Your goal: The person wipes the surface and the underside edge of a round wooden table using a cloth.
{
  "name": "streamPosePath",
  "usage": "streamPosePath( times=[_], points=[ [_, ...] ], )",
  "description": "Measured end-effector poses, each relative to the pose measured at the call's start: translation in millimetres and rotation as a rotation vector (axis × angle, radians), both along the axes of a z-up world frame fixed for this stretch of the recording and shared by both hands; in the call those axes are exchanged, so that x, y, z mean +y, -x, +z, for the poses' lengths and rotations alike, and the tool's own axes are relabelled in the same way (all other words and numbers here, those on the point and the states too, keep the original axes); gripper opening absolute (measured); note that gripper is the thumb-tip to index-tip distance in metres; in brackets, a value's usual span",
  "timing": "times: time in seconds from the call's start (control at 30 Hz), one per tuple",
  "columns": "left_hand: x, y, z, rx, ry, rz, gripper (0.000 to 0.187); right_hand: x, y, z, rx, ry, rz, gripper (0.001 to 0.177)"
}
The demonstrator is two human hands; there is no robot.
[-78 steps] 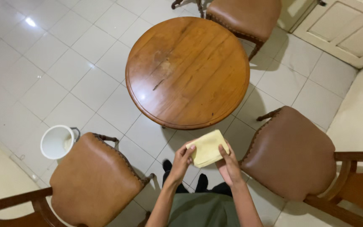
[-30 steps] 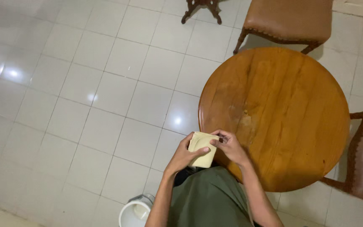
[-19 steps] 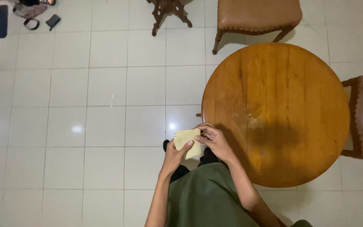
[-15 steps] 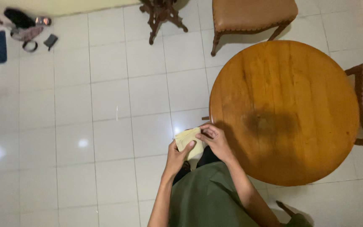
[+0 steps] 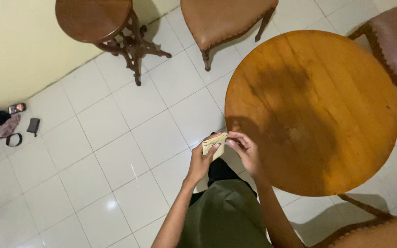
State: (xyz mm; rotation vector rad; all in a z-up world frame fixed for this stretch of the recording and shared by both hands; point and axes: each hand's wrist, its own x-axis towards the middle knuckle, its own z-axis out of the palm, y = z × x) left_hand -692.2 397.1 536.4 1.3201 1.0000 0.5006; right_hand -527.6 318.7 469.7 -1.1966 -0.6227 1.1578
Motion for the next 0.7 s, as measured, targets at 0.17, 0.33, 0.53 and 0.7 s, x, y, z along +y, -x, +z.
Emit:
streamPosePath(
  times=[0.17, 0.33, 0.53, 0.7],
  points=[
    [84, -30, -47, -0.044, 0.151, 0.088, 0.039, 43, -34, -63, -0.08, 0.224, -0.073, 0.029],
    [158, -67, -66, -0.035, 0.077, -0.102, 0.039, 71, -66, -95, -0.03, 0.298, -0.199, 0.031],
    [215, -131, -66, -0.104, -0.007, -0.302, 0.036, 91, -99, -57, -0.119, 0.305, -0.325, 0.033],
    [261, -198, -89, -0.137, -0.07, -0.492, 0.033, 106, -118, -54, -0.139, 0.415, -0.496, 0.033]
  ],
)
